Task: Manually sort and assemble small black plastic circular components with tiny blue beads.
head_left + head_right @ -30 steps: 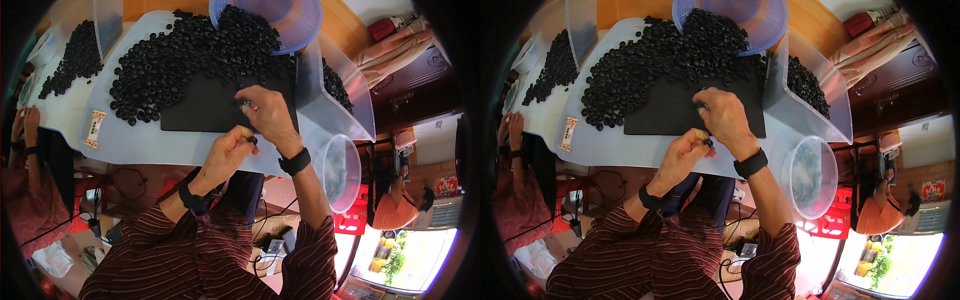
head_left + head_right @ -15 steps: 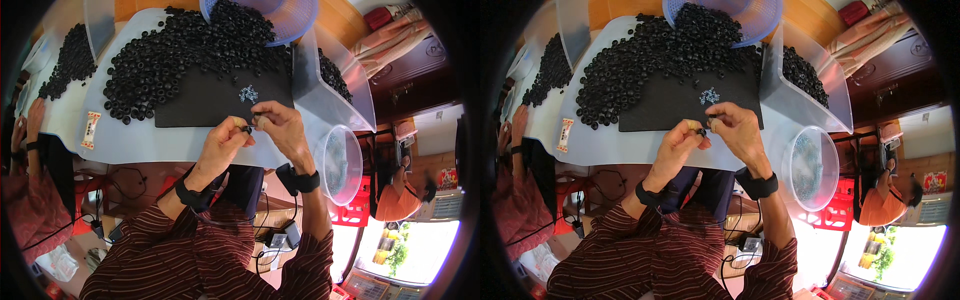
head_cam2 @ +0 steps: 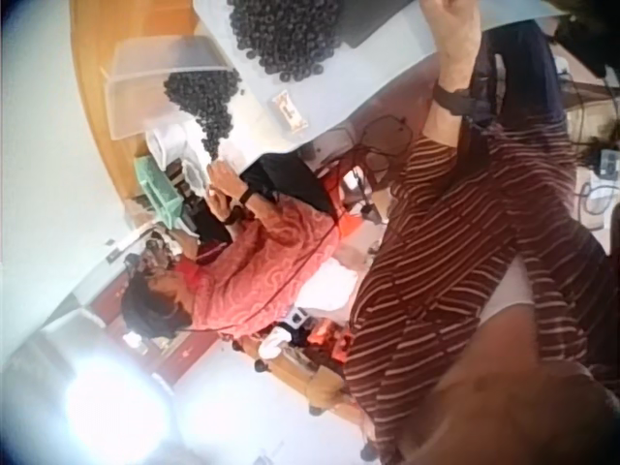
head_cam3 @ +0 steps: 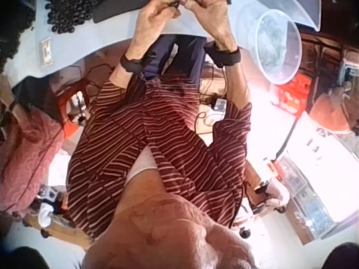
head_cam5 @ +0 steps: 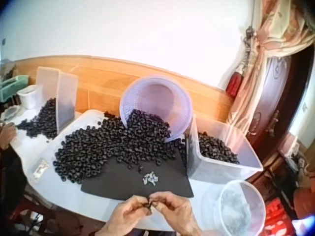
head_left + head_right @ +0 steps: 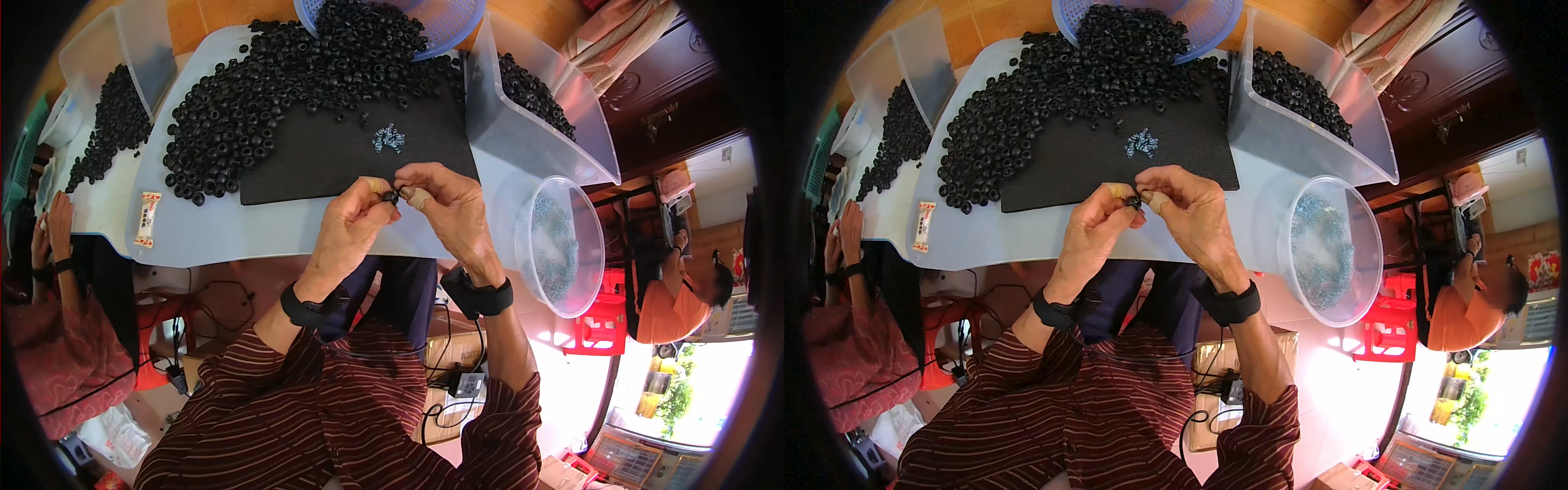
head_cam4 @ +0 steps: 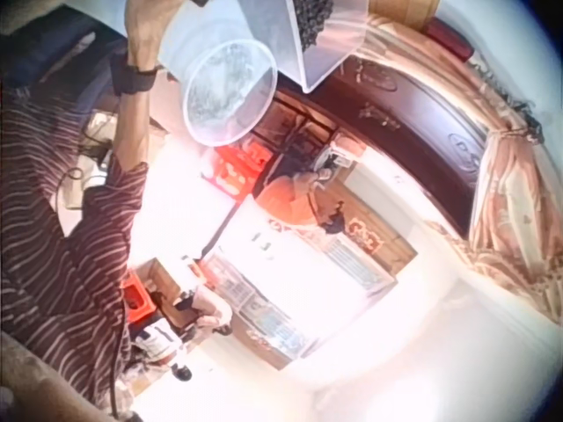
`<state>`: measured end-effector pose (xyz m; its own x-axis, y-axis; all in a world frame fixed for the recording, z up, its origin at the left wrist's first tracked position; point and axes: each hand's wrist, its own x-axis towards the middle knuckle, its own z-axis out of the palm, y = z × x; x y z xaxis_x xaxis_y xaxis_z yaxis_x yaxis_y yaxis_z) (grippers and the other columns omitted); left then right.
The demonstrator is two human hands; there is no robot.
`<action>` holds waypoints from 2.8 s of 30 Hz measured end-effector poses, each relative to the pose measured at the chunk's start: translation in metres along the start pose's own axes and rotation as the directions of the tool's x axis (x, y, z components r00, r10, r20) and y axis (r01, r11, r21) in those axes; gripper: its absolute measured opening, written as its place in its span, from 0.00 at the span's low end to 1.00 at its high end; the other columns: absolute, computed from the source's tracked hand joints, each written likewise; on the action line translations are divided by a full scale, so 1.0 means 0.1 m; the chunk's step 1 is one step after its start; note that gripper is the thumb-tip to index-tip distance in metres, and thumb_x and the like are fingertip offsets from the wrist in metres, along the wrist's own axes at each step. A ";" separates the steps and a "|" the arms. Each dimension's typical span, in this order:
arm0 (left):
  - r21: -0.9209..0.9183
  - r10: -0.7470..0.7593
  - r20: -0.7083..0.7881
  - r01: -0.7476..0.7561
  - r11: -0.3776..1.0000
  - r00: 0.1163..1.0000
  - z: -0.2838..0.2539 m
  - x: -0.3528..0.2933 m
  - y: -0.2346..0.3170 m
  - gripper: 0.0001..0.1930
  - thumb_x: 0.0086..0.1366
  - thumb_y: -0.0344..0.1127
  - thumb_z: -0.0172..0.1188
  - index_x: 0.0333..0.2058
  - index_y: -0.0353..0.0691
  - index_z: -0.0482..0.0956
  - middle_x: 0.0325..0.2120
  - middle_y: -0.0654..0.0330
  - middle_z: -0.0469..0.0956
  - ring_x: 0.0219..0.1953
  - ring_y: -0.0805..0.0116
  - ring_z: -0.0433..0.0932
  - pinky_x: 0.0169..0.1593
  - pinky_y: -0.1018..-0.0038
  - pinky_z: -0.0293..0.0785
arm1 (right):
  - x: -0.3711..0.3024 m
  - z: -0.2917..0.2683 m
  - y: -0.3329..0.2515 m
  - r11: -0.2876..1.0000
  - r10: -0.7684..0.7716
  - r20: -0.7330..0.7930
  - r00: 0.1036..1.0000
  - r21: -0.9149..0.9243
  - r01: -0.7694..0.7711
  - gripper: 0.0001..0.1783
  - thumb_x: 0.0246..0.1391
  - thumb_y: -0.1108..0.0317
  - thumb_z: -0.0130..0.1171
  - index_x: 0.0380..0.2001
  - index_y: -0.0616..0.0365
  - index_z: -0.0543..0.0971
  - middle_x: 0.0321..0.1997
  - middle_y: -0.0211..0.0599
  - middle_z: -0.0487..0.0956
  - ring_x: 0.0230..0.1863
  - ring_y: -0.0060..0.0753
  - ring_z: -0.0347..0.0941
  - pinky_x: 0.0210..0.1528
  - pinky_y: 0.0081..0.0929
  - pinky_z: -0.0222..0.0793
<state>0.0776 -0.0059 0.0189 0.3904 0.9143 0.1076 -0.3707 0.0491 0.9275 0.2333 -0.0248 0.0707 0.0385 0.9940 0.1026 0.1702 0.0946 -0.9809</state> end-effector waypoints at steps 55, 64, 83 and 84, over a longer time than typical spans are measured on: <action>-0.111 -0.092 0.086 0.102 0.989 0.992 -0.09 0.03 0.08 0.07 0.65 0.25 0.52 0.40 0.30 0.74 0.32 0.64 0.76 0.37 0.79 0.76 0.46 0.81 0.72 | -0.10 0.14 0.08 0.988 -0.133 -0.067 0.989 -0.088 0.127 0.12 0.53 0.81 0.56 0.41 0.64 0.80 0.35 0.34 0.80 0.34 0.20 0.75 0.40 0.18 0.72; -0.118 -0.077 0.097 0.088 0.989 0.992 -0.10 0.03 0.03 0.08 0.65 0.27 0.52 0.40 0.31 0.75 0.31 0.64 0.77 0.36 0.80 0.74 0.44 0.82 0.70 | -0.14 0.18 0.17 0.989 -0.139 -0.114 0.984 -0.058 0.133 0.13 0.53 0.81 0.56 0.42 0.64 0.80 0.38 0.35 0.79 0.36 0.21 0.75 0.40 0.18 0.71; -0.132 -0.135 0.025 0.137 0.982 0.991 -0.04 0.04 0.07 0.06 0.62 0.24 0.54 0.37 0.31 0.78 0.28 0.67 0.76 0.31 0.82 0.71 0.37 0.83 0.68 | -0.24 0.42 0.22 0.865 -0.332 -0.248 0.910 -0.465 0.189 0.22 0.40 0.81 0.63 0.44 0.59 0.79 0.44 0.41 0.78 0.40 0.40 0.75 0.43 0.30 0.73; -0.131 -0.138 0.023 0.140 0.981 0.990 -0.04 0.04 0.07 0.06 0.62 0.24 0.54 0.37 0.31 0.78 0.28 0.67 0.76 0.31 0.82 0.71 0.37 0.83 0.68 | -0.23 0.44 0.24 0.834 -0.379 -0.256 0.889 -0.512 0.208 0.21 0.40 0.81 0.63 0.43 0.59 0.79 0.42 0.41 0.78 0.40 0.42 0.74 0.42 0.31 0.73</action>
<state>0.0733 0.0000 0.0243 0.4573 0.8892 -0.0131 -0.4194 0.2287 0.8785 0.1936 -0.0430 0.0371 0.2220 0.8340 0.5051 0.6536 0.2571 -0.7118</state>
